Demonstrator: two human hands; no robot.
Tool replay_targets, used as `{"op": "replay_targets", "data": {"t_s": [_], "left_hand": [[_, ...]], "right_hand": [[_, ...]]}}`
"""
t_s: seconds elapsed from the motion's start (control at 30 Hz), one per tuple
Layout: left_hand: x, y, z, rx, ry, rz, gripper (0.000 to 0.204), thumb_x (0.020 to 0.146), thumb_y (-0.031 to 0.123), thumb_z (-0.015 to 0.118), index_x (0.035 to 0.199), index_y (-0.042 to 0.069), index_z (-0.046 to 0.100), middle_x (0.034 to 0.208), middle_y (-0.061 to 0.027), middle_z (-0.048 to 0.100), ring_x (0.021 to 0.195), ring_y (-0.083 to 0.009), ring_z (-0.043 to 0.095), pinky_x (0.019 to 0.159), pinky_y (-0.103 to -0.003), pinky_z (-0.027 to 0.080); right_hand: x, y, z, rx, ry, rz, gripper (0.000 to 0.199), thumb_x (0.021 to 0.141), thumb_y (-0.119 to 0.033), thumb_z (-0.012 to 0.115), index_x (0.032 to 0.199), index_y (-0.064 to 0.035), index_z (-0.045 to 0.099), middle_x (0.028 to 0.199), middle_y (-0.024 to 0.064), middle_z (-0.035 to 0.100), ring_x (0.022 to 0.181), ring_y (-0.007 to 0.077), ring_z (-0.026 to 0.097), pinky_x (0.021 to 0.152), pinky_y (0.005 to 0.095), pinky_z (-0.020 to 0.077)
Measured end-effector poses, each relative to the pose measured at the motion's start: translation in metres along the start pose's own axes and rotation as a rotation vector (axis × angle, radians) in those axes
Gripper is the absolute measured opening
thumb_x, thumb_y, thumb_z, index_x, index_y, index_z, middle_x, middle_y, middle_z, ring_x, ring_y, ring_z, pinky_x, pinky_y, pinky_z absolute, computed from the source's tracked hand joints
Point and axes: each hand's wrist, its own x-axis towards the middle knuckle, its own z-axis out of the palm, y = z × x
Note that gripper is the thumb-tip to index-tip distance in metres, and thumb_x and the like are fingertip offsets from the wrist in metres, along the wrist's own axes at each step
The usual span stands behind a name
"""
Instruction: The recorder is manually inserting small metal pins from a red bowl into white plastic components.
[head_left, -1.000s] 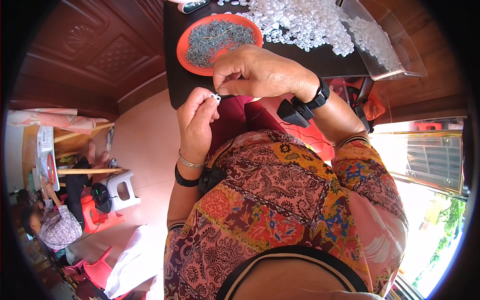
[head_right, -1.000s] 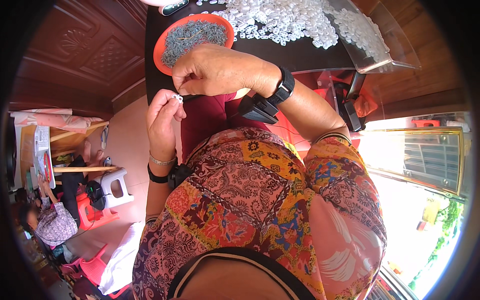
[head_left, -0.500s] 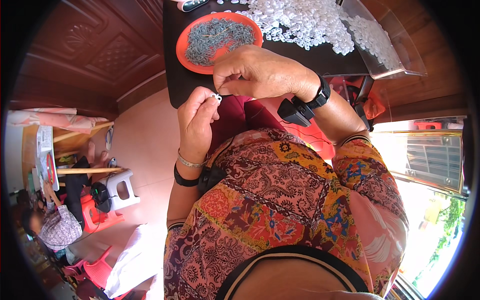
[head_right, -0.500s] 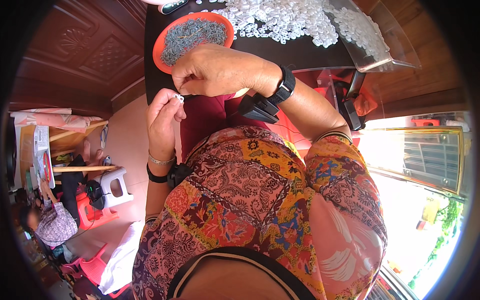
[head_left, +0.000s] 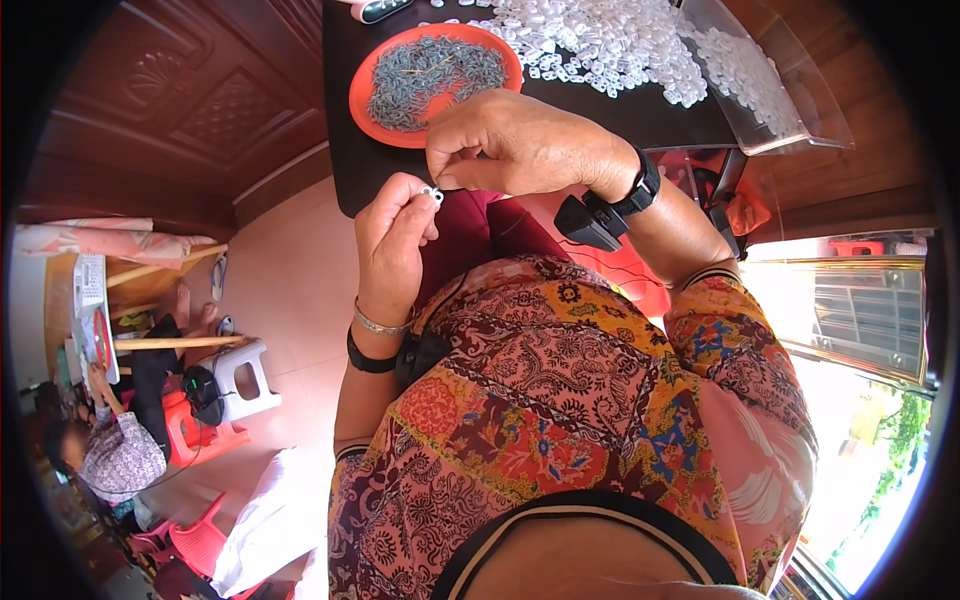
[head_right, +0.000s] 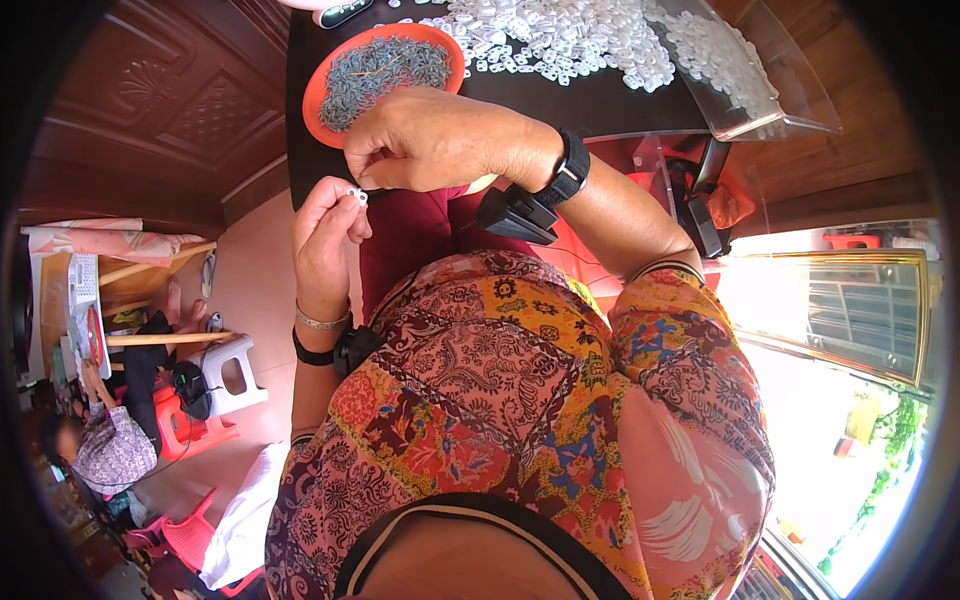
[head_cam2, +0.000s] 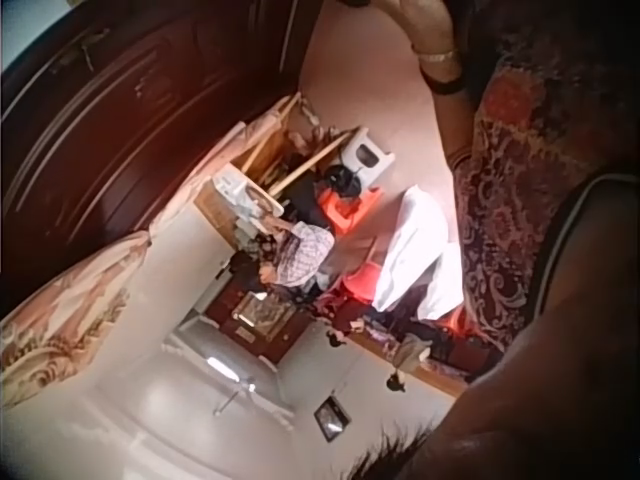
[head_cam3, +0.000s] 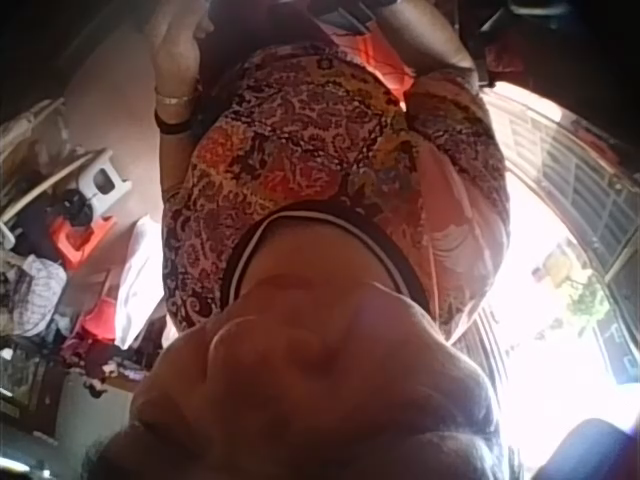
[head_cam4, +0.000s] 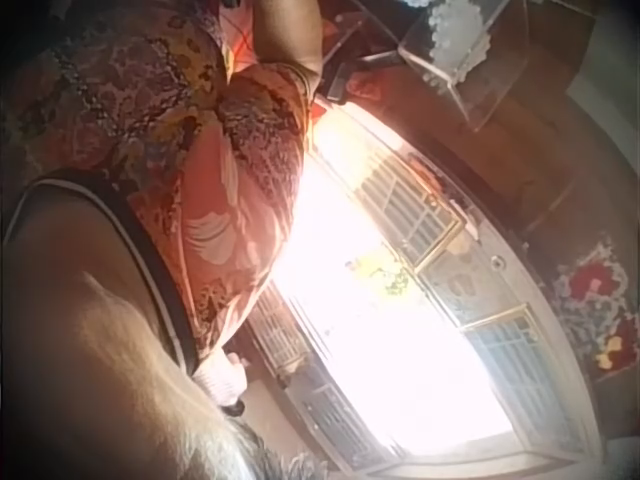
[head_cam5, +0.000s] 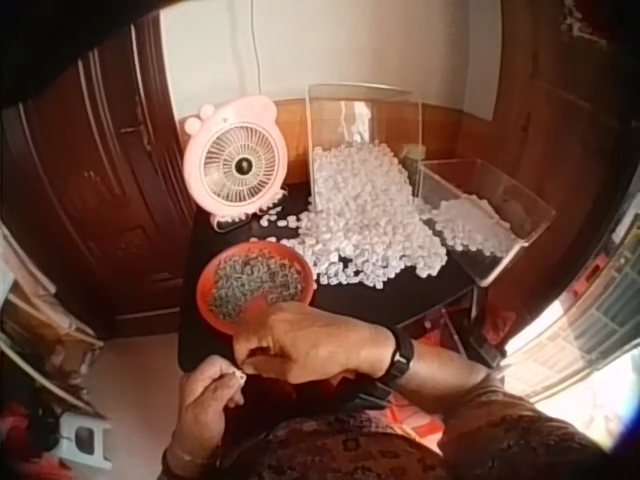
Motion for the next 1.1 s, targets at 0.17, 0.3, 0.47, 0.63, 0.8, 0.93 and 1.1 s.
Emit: {"op": "replay_targets", "data": {"t_s": [0.17,0.3,0.47,0.63,0.8,0.93,1.1], "left_hand": [[-0.0008,0.0008,0.0019,0.004,-0.003,-0.010,0.017,0.089,0.015,0.053,0.081,0.000,0.054,0.063,-0.0001,0.051,0.059,-0.0050,0.044,0.053,-0.022,0.034],[-0.0014,0.0000,0.0031,0.052,-0.012,0.037,0.017,0.090,0.014,0.052,0.080,-0.001,0.052,0.063,-0.0003,0.048,0.058,-0.0059,0.042,0.053,-0.023,0.035],[-0.0033,0.0024,0.0043,0.143,-0.002,0.047,0.016,0.090,0.011,0.051,0.080,-0.001,0.051,0.062,-0.0007,0.045,0.058,-0.0065,0.041,0.052,-0.024,0.036],[-0.0023,0.0017,0.0042,0.229,-0.003,0.128,0.016,0.090,0.011,0.051,0.080,-0.001,0.051,0.061,-0.0010,0.045,0.057,-0.0069,0.040,0.052,-0.025,0.035],[-0.0030,0.0012,0.0028,0.102,-0.015,0.052,0.018,0.090,0.013,0.052,0.080,-0.001,0.051,0.061,-0.0007,0.045,0.057,-0.0064,0.040,0.052,-0.024,0.035],[-0.0031,0.0016,0.0036,0.045,-0.018,0.061,0.018,0.090,0.014,0.052,0.079,-0.001,0.051,0.061,-0.0003,0.045,0.057,-0.0059,0.040,0.052,-0.023,0.034],[-0.0041,0.0039,0.0037,0.077,-0.026,0.046,0.018,0.090,0.013,0.052,0.079,-0.001,0.051,0.062,-0.0001,0.046,0.058,-0.0060,0.040,0.052,-0.023,0.034]], "right_hand": [[-0.0002,-0.0025,-0.0010,-0.002,-0.029,0.019,0.005,0.079,-0.003,0.063,0.080,-0.0013,0.058,0.073,0.0075,0.059,0.070,0.0231,0.058,0.062,0.0336,0.0440],[-0.0003,-0.0012,0.0016,-0.057,-0.016,-0.018,0.006,0.078,-0.004,0.063,0.078,-0.0008,0.057,0.073,0.0083,0.059,0.071,0.0260,0.058,0.064,0.0359,0.0444],[-0.0011,0.0000,0.0048,-0.086,-0.029,-0.001,0.007,0.077,-0.005,0.063,0.078,-0.0008,0.057,0.073,0.0091,0.059,0.071,0.0276,0.058,0.064,0.0371,0.0446],[-0.0021,0.0020,0.0058,-0.065,-0.032,0.036,0.007,0.078,-0.005,0.063,0.078,-0.0007,0.058,0.073,0.0089,0.060,0.070,0.0264,0.058,0.063,0.0361,0.0448],[-0.0013,-0.0022,0.0017,0.032,-0.039,0.096,0.007,0.081,-0.007,0.064,0.081,-0.0011,0.060,0.071,0.0069,0.059,0.065,0.0202,0.058,0.059,0.0325,0.0443],[-0.0017,0.0018,0.0030,0.108,-0.052,0.103,0.007,0.083,-0.007,0.063,0.082,-0.0017,0.059,0.068,0.0063,0.058,0.062,0.0179,0.057,0.057,0.0309,0.0433],[-0.0018,0.0000,0.0022,0.078,-0.100,0.107,0.008,0.083,-0.007,0.062,0.080,-0.0018,0.057,0.066,0.0065,0.057,0.060,0.0186,0.055,0.056,0.0319,0.0410]]}}
